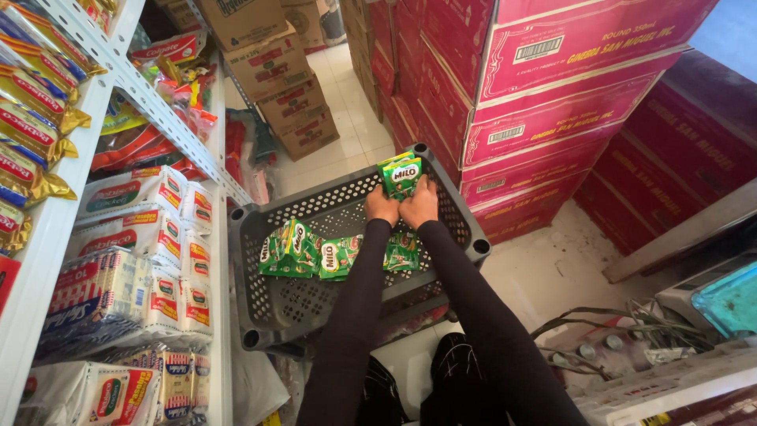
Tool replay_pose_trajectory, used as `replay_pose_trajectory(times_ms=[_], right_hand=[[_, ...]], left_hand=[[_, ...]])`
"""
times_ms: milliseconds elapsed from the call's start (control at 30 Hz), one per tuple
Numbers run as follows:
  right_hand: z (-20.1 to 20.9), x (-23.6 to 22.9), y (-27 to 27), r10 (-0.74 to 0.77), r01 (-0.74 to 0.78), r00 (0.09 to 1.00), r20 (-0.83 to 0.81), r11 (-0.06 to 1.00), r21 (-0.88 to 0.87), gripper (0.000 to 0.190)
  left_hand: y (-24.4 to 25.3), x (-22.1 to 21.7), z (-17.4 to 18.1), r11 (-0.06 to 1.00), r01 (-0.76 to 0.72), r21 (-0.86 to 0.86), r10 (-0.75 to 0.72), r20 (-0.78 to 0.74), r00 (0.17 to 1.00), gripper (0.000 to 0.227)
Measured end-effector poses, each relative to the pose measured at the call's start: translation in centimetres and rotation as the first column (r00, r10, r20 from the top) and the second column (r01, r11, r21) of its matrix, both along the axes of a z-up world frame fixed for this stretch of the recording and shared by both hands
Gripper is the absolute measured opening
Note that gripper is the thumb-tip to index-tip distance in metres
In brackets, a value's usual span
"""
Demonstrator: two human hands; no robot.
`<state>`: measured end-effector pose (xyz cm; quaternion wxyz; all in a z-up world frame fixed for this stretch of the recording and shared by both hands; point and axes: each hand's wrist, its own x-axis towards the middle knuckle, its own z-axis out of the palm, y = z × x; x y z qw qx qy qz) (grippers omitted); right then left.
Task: The person organizes green Milo packets inside a black plastic basket. They pick up the packets, arrange them neatly, and place them back into the basket.
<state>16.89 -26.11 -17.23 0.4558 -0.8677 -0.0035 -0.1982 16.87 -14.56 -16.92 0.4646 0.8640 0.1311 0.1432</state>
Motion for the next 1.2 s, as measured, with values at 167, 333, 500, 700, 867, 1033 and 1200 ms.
replay_pose_trajectory(times_ms=[167, 333, 500, 700, 867, 1033, 1200], right_hand=[[1.2, -1.1, 0.1, -0.017, 0.019, 0.998, 0.065, 0.999, -0.035, 0.068], [3.0, -2.6, 0.0, -0.035, 0.042, 0.989, 0.143, 0.998, -0.044, 0.056], [2.2, -2.3, 0.0, -0.035, 0.043, 0.978, 0.204, 0.998, -0.036, 0.046], [1.1, -1.8, -0.3, -0.019, 0.035, 0.980, 0.198, 0.996, -0.079, 0.044], [0.1, -1.4, -0.8, -0.020, 0.037, 0.988, 0.156, 0.993, -0.112, 0.047], [5.6, -6.1, -1.5, 0.028, -0.023, 0.999, 0.032, 0.991, -0.135, 0.044], [4.4, -7.7, -1.7, 0.317, -0.371, 0.908, -0.273, 0.911, -0.179, 0.049]], left_hand=[[0.3, 1.4, -2.8, 0.969, -0.244, -0.044, 0.248, 0.148, 0.958, 0.020], [0.2, 0.7, -1.9, 0.992, -0.114, 0.043, 0.107, 0.141, 0.984, 0.016], [0.4, 1.1, -2.7, 0.992, -0.078, 0.096, 0.060, 0.177, 0.982, 0.012], [0.5, 0.8, -1.8, 0.983, -0.177, 0.044, 0.166, 0.177, 0.970, 0.012], [0.8, 1.4, -2.6, 0.976, -0.127, 0.175, 0.092, 0.194, 0.977, 0.009], [5.4, -1.6, 2.6, 0.985, 0.099, 0.142, -0.120, 0.146, 0.982, 0.015], [9.8, -7.8, 4.9, 0.893, 0.385, 0.234, -0.389, -0.032, 0.921, 0.020]])
